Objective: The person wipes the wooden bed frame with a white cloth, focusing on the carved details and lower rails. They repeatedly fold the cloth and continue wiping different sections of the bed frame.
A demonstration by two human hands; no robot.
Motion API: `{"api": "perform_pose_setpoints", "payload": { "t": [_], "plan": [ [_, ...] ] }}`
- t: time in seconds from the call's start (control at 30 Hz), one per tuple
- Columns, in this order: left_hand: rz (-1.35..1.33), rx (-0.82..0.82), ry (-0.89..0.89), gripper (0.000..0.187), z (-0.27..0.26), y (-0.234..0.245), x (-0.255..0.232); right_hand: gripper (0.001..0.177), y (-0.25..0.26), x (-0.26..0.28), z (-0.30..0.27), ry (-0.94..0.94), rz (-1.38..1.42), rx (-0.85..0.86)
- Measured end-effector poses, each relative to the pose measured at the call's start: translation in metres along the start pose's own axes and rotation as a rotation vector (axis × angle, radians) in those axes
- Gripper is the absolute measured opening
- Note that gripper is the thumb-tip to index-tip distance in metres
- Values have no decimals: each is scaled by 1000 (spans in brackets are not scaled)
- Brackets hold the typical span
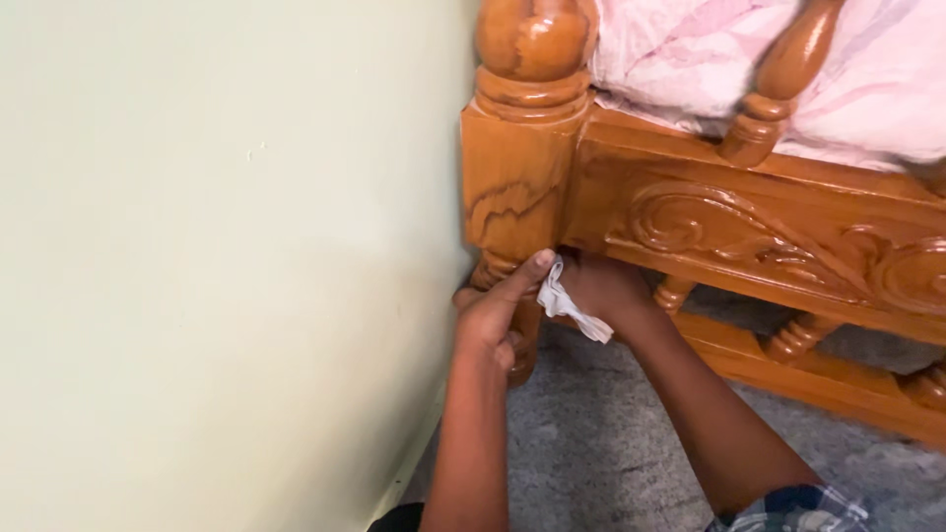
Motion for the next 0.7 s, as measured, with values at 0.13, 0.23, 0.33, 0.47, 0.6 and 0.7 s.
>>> {"api": "perform_pose_setpoints", "payload": {
  "t": [0.13,0.23,0.33,0.47,0.6,0.7],
  "plan": [
    [-23,20,8,130,0,-2,0,50,6,5,-3,73,-79,-72],
    [-17,32,-6,124,0,-1,-1,52,20,13,-11,-92,117,-97],
    [-27,68,-27,113,-1,-1,-1,55,34,21,-20,-145,151,-63],
    [-50,50,-23,107,-3,-1,-1,57,39,27,-30,-114,138,-161],
    [-64,48,-15,117,-2,-3,2,57,37,31,-37,-60,96,-268],
    [-57,24,-15,130,4,-5,4,52,37,35,-38,-10,28,-328]
  ]
}}
Point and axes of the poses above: each hand's wrist, its own z-axis towards the middle knuckle, its own y-axis out of the back of the hand, x = y × z, the point moved 3 cm from there along z, towards the middle knuckle, and after that the axes turned 14 degrees about -x, right-handed, at the moved point
